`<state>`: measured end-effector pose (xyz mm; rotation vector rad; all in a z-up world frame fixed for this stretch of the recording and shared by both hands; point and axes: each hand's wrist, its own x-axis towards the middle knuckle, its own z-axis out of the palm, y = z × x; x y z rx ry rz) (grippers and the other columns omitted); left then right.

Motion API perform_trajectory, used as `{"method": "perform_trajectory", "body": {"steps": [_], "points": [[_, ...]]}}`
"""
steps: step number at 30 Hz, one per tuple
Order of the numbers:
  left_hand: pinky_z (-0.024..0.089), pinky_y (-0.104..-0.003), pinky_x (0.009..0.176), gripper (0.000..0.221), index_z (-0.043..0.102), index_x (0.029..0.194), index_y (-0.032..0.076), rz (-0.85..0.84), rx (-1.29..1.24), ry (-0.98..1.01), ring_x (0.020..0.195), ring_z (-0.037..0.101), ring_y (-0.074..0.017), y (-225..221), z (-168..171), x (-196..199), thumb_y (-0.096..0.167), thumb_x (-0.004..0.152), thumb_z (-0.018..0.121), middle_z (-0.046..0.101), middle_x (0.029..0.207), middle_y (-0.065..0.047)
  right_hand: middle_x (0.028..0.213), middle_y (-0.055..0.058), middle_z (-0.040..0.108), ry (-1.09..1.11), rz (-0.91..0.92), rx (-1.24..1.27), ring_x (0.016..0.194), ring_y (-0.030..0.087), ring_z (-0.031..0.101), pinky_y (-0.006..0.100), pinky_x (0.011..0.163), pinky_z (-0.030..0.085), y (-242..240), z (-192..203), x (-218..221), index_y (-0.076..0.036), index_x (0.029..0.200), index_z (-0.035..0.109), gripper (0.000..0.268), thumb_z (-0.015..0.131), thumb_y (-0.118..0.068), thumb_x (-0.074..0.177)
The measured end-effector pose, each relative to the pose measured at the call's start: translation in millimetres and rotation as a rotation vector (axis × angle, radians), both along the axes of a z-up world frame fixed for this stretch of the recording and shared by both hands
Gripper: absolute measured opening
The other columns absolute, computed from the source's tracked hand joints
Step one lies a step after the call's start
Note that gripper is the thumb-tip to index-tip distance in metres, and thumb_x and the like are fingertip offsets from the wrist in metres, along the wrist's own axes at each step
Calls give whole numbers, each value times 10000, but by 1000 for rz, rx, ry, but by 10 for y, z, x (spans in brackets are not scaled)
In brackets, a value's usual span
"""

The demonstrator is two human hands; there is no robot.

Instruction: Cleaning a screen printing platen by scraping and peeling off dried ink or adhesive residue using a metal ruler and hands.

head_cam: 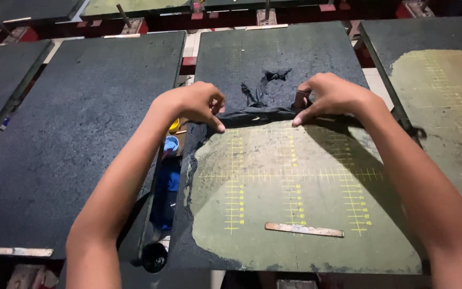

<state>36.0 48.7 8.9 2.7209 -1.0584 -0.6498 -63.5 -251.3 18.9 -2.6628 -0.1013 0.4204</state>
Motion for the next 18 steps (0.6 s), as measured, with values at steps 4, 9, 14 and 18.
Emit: {"method": "perform_trajectory", "body": {"steps": [4,9,14,18], "points": [[558,-473,781,378,759,835,115,-26,25,-68,910,717,-395,-56,-41,-16,449,711,886,743,853,-142,1031,171,785,-40,28,54,1105,412,691,497,956,507,-21,-41,4,-64,945,793,315,890,-279,736],[587,-495,812,194,817,895,223,-16,29,-187,918,735,-414,-20,-112,-85,404,830,799,775,903,-123,1004,181,787,-65,28,61,1099,402,693,494,963,506,27,-30,-16,-52,959,802,283,884,-244,767],[504,-579,1002,523,647,1237,17,104,-83,-1,1140,675,-459,-17,385,-740,461,1053,441,720,1130,-297,1019,143,791,-39,-8,97,1089,366,696,463,982,499,-121,-158,82,-91,978,823,306,911,-242,727],[514,-561,859,650,561,1110,59,29,-271,-488,1021,638,-445,-115,-615,-527,684,999,421,611,1021,-207,899,133,776,-45,25,146,948,334,704,445,903,518,-208,-205,157,-85,937,811,383,963,-289,650]]}}
